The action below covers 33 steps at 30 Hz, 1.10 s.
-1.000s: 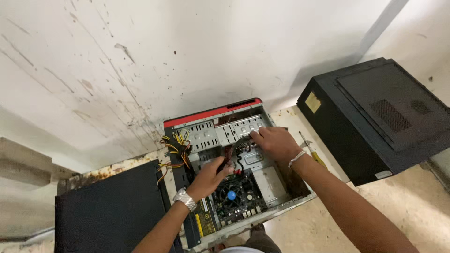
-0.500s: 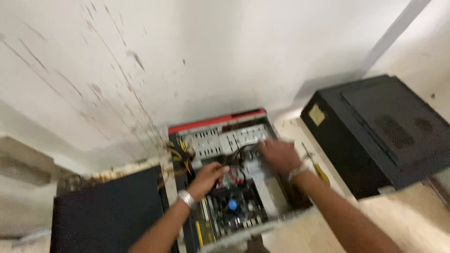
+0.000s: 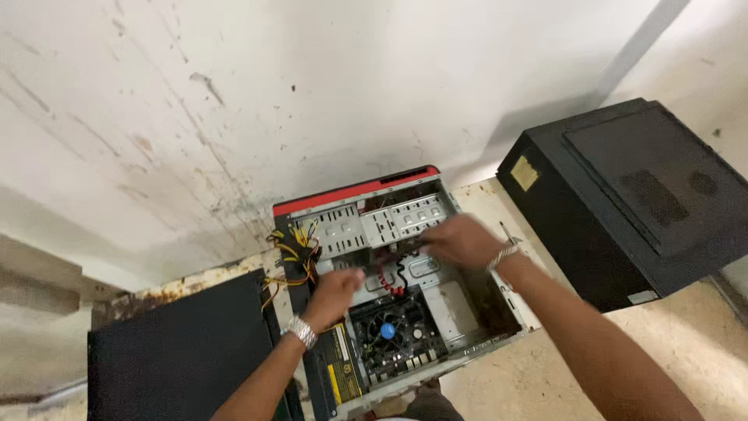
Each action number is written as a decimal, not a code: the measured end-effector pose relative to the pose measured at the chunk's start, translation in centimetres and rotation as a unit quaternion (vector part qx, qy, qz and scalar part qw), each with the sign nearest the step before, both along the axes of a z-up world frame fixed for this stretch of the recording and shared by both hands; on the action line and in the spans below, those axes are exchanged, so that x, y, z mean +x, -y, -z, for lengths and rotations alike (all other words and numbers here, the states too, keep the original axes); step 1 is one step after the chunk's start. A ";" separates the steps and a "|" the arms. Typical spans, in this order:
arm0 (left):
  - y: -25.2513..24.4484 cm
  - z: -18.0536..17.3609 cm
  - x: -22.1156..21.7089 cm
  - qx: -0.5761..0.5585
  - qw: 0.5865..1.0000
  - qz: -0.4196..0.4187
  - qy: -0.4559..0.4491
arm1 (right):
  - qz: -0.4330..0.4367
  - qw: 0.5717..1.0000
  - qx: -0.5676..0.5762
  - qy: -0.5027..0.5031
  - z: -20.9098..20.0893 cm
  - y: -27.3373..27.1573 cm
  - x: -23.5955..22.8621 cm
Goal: The person works inside an open desktop computer case, connecting internal power and data cables to the motherboard and other components. They route and organize the wires within the chassis throughout the clip.
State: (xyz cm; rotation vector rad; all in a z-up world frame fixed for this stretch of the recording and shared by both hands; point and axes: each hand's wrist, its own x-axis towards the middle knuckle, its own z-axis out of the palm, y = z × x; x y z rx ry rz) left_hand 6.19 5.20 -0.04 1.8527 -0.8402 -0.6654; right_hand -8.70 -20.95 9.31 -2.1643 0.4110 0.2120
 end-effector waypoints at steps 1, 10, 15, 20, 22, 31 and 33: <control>0.2 0.3 -0.7 0.006 0.999 0.038 0.002 | -0.103 0.969 -0.224 0.027 1.9 2.1 0.2; -1.6 -3.1 -1.8 0.037 0.994 0.099 0.033 | -0.341 0.851 -0.396 0.057 0.5 -3.2 -2.8; -0.4 0.3 -0.8 0.025 0.985 0.165 0.045 | -0.216 0.872 -0.419 0.132 3.4 1.3 -2.7; -1.3 -2.2 0.2 0.058 0.990 0.073 0.105 | -0.340 0.783 -0.489 0.182 -0.3 -5.1 -4.6; -0.9 -4.1 -0.7 0.046 0.990 0.069 0.114 | -0.329 0.779 -0.499 0.187 0.1 -2.7 -2.7; 2.7 -8.8 -5.9 0.081 0.984 -0.026 0.155 | -0.359 0.733 -0.551 0.177 -3.0 -0.3 0.9; 2.5 -8.0 -5.9 0.108 0.976 0.046 0.184 | -0.335 0.737 -0.548 0.208 -1.9 0.0 0.5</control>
